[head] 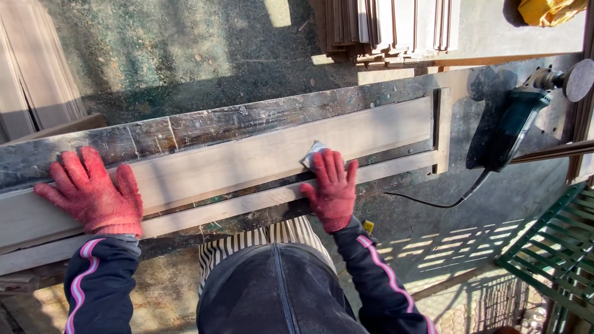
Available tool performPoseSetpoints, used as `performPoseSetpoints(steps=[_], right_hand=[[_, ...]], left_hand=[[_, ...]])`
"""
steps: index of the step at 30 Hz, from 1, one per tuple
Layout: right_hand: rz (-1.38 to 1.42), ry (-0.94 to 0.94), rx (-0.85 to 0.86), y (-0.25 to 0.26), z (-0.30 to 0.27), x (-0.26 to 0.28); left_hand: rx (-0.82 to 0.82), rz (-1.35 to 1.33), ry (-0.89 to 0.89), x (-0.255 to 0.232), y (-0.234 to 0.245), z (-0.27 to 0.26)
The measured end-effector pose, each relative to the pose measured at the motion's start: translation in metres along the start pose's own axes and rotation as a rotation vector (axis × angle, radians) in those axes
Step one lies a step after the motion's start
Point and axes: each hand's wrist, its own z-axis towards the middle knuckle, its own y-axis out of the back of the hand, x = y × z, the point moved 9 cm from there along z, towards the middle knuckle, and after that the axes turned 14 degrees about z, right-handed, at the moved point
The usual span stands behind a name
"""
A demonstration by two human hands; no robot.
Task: Sanding a wooden plank using an angle grinder followed by manual sanding with sandpaper.
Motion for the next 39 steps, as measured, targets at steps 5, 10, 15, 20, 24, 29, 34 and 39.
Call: performPoseSetpoints(steps=[5,10,15,20,24,29,34,39], right_hand=[[-0.035,-0.335,-0.178,0.044,0.009,-0.124],[0.138,-0.122,-0.146,0.026,0.025,0.028],[0.199,-0.030,0.029,0.023,0.041,0.020],[0.115,-0.563,-0.111,0.070,0.053,-0.175],[0.243,-0.183,-0.178,0.038,0.065,-0.029],[0.365,0.142,0.010,0.014,0.054,0.082],[0.042,-0.236,-0.130,0.075,0.069,-0.141],[0.108,-0.411,-0.237,0.064,0.054,-0.125]], left_hand=[[0.017,-0.021,0.004,0.002,-0.001,0.001],[0.020,-0.005,0.009,0.002,-0.004,-0.002],[0.034,0.038,0.012,0.004,-0.012,-0.003],[0.042,0.006,0.019,0.002,-0.005,0.000],[0.045,-0.012,0.011,0.001,-0.004,-0.002],[0.031,0.042,-0.009,0.002,-0.003,0.000],[0.051,0.050,0.005,0.002,-0.007,-0.002],[0.039,-0.039,0.015,0.001,-0.003,-0.001]])
